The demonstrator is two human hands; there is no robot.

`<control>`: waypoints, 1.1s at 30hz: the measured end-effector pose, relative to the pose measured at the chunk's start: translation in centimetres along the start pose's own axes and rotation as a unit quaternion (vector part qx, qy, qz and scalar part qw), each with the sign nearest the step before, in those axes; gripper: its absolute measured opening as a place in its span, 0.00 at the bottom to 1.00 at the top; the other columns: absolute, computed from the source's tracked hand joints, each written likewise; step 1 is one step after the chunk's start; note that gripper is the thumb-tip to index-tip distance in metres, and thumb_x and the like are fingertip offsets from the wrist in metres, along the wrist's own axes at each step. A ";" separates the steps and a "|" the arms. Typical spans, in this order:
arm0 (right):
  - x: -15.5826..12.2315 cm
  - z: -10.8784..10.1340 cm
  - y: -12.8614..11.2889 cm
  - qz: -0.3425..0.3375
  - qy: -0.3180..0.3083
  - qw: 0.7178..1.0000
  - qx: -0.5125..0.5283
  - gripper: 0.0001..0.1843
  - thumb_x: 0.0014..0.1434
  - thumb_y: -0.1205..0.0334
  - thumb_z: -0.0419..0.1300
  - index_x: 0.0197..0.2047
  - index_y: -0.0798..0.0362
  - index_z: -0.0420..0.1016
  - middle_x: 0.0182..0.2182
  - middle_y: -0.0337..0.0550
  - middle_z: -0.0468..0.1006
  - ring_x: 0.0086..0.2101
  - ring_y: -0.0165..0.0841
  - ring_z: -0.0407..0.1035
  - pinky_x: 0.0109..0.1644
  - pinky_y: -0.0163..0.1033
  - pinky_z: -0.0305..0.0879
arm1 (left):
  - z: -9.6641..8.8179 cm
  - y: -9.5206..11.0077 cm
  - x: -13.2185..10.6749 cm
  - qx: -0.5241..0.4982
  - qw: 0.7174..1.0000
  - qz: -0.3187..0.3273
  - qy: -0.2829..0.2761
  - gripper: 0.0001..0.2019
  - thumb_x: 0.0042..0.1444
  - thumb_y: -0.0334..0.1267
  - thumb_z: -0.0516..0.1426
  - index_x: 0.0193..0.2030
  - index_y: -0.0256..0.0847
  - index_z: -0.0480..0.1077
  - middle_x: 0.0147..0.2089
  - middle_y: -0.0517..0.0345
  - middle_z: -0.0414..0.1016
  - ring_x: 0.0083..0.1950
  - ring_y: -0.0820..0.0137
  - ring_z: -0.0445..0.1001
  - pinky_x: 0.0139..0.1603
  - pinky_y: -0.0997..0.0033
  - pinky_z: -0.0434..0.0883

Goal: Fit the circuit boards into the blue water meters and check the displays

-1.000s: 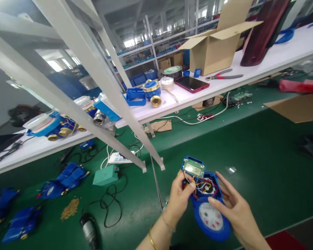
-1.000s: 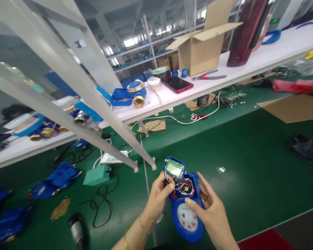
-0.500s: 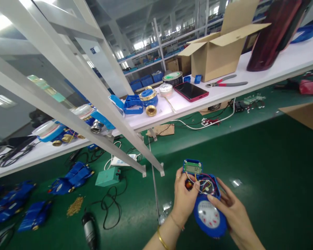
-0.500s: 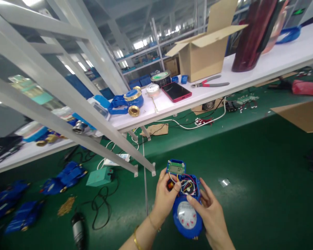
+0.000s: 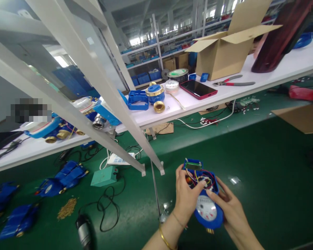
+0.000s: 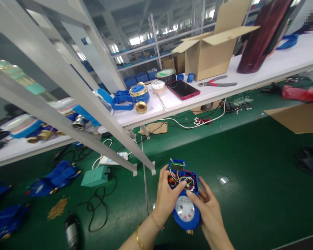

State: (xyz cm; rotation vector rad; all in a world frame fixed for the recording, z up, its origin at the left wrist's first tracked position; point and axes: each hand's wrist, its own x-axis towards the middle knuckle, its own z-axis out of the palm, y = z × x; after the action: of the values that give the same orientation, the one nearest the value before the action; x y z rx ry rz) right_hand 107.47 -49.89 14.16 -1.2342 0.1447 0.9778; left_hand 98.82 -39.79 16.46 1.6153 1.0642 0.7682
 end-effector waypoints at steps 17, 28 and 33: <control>2.0 1.0 -0.6 0.025 0.008 0.999 0.041 0.67 0.28 0.58 0.82 0.70 0.55 0.58 0.45 0.55 0.83 0.48 0.54 0.77 0.54 0.54 0.74 | -0.7 2.2 2.4 0.116 0.980 0.162 -0.015 0.13 0.58 0.32 0.64 0.23 0.39 0.71 0.24 0.63 0.71 0.32 0.70 0.69 0.42 0.67 0.62; 10.5 1.7 -4.2 0.018 -0.043 0.998 0.048 0.61 0.32 0.56 0.81 0.68 0.56 0.61 0.41 0.49 0.84 0.39 0.43 0.80 0.43 0.41 0.77 | 3.6 3.1 10.5 0.090 0.989 0.119 0.004 0.13 0.58 0.34 0.61 0.22 0.39 0.69 0.25 0.63 0.67 0.31 0.71 0.67 0.38 0.70 0.60; 14.6 3.0 -5.9 0.040 -0.060 0.996 0.045 0.65 0.28 0.57 0.82 0.68 0.59 0.59 0.39 0.49 0.84 0.35 0.42 0.80 0.39 0.40 0.77 | 5.9 2.9 13.1 0.092 0.986 0.132 0.033 0.14 0.58 0.35 0.60 0.22 0.39 0.67 0.25 0.61 0.67 0.33 0.69 0.67 0.39 0.69 0.59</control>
State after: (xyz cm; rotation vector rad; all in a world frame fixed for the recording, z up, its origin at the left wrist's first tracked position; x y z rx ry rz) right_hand 119.18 -39.42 11.08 -1.0911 0.1433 1.1010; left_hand 110.06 -30.43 17.27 1.9263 1.0042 0.9248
